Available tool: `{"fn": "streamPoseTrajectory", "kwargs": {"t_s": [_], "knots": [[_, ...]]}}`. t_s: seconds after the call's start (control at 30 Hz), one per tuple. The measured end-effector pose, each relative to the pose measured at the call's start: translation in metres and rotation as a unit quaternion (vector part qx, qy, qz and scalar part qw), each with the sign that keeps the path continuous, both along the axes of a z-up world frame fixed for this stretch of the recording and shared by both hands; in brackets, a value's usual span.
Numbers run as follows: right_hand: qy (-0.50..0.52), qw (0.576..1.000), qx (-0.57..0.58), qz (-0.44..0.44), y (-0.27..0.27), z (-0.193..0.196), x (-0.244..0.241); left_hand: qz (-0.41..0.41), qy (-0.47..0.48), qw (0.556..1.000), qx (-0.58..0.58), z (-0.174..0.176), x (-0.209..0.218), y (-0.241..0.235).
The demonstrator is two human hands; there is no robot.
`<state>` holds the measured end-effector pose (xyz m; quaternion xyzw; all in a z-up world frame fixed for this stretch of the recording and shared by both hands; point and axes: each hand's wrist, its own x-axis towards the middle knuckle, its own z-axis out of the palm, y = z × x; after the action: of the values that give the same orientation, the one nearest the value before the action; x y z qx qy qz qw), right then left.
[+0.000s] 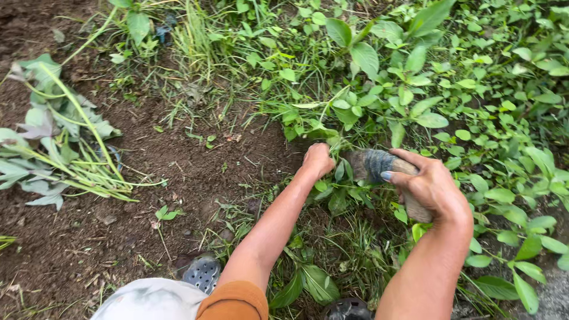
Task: The person uses a hand hoe to loosen soil and remove weeds around small plants in a garden bed. They repeatedly scrape the soil surface, pull out weeds by hand, and place them aside.
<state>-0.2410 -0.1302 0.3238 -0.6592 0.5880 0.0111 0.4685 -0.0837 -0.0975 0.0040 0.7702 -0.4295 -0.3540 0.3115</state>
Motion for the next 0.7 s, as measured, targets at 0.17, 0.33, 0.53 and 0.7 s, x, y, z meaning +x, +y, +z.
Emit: {"fn": "streamPoseTrajectory", "kwargs": {"t_s": [0.17, 0.33, 0.53, 0.7], "knots": [[0.073, 0.995, -0.069, -0.028, -0.006, 0.015, -0.045, -0.127, 0.035, 0.99, 0.057, 0.029, -0.048, -0.04], [0.093, 0.986, -0.084, -0.114, -0.005, 0.029, -0.081, -0.172, 0.155, 0.965, 0.126, 0.044, -0.12, -0.041], [0.091, 0.977, -0.127, -0.148, -0.005, 0.041, -0.106, -0.341, 0.066, 0.927, 0.14, 0.078, -0.125, -0.016], [0.058, 0.971, -0.193, -0.129, 0.002, 0.055, -0.098, -0.323, 0.153, 0.922, 0.151, 0.102, -0.056, -0.035]]}}
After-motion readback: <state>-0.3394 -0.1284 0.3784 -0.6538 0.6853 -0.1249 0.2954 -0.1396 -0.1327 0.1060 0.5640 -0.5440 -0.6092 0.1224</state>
